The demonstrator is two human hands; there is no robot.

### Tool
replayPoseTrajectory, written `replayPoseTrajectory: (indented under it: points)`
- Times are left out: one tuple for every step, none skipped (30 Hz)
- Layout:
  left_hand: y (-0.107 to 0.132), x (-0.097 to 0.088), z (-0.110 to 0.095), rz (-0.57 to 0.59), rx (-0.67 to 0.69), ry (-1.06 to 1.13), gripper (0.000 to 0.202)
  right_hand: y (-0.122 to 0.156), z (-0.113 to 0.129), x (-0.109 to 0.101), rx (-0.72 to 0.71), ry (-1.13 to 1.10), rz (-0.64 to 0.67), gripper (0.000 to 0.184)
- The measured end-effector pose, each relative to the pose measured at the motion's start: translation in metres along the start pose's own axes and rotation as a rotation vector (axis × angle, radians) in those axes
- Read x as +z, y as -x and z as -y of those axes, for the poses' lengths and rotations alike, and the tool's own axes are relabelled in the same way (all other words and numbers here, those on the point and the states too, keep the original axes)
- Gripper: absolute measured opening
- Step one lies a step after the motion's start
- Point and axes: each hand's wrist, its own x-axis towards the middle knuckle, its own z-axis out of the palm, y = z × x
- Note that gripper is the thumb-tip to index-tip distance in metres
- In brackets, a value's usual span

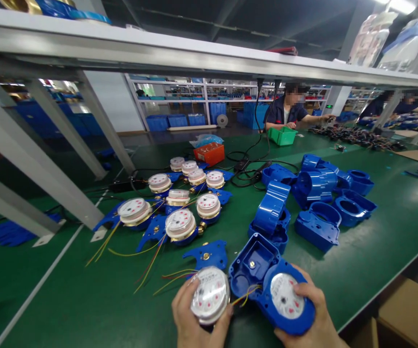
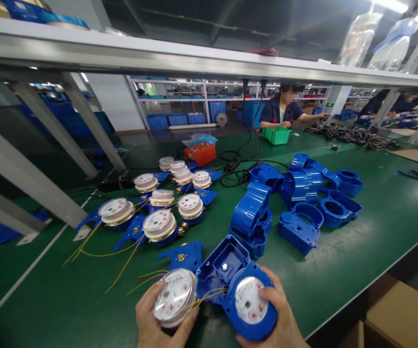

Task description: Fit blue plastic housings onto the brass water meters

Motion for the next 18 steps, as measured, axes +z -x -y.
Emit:
replayPoseTrajectory:
  points:
    - [0.000,-0.001,0.000,0.011,-0.003,-0.006,0.065,0.002,0.001,0.000,0.051,-0.011,-0.016,0.058]
    - [0.001,-0.002,0.001,0.021,0.001,-0.014,0.066,0.004,0.002,0.000,0.113,-0.008,-0.036,0.057]
    - [0.001,-0.002,0.002,0.031,0.013,-0.023,0.066,0.006,0.003,0.001,0.177,0.005,-0.060,0.055]
    - [0.001,-0.003,0.003,0.037,0.027,-0.030,0.067,0.008,0.005,0.001,0.226,0.021,-0.077,0.054]
    - [0.001,-0.003,0.003,0.037,0.038,-0.035,0.067,0.009,0.007,0.002,0.256,0.036,-0.083,0.053]
    - [0.002,-0.003,0.003,0.037,0.044,-0.037,0.067,0.009,0.009,0.002,0.271,0.053,-0.081,0.053]
    - [0.002,-0.003,0.003,0.038,0.044,-0.036,0.066,0.010,0.011,0.002,0.282,0.076,-0.079,0.053]
    - [0.002,-0.004,0.003,0.042,0.040,-0.033,0.066,0.011,0.014,0.002,0.294,0.106,-0.079,0.053]
    - [0.003,-0.004,0.003,0.049,0.035,-0.030,0.066,0.011,0.016,0.003,0.310,0.140,-0.077,0.054]
    - [0.003,-0.004,0.002,0.057,0.032,-0.028,0.066,0.013,0.018,0.003,0.326,0.173,-0.071,0.055]
    - [0.003,-0.004,0.002,0.065,0.031,-0.028,0.066,0.014,0.019,0.004,0.337,0.197,-0.064,0.056]
    - [0.002,-0.005,0.001,0.070,0.034,-0.030,0.065,0.015,0.020,0.005,0.341,0.209,-0.056,0.056]
    - [0.002,-0.005,0.000,0.068,0.041,-0.034,0.065,0.017,0.020,0.006,0.339,0.211,-0.048,0.057]
    - [0.002,-0.005,-0.001,0.067,0.049,-0.040,0.065,0.019,0.020,0.007,0.332,0.207,-0.041,0.059]
    - [0.001,-0.006,-0.002,0.066,0.054,-0.046,0.065,0.020,0.019,0.009,0.326,0.202,-0.037,0.060]
    - [0.001,-0.006,-0.002,0.068,0.055,-0.051,0.065,0.021,0.017,0.010,0.319,0.200,-0.038,0.062]
    - [0.001,-0.006,-0.003,0.075,0.052,-0.052,0.065,0.022,0.016,0.012,0.308,0.201,-0.044,0.064]
    - [0.000,-0.005,-0.003,0.082,0.044,-0.048,0.065,0.021,0.013,0.014,0.291,0.205,-0.054,0.066]
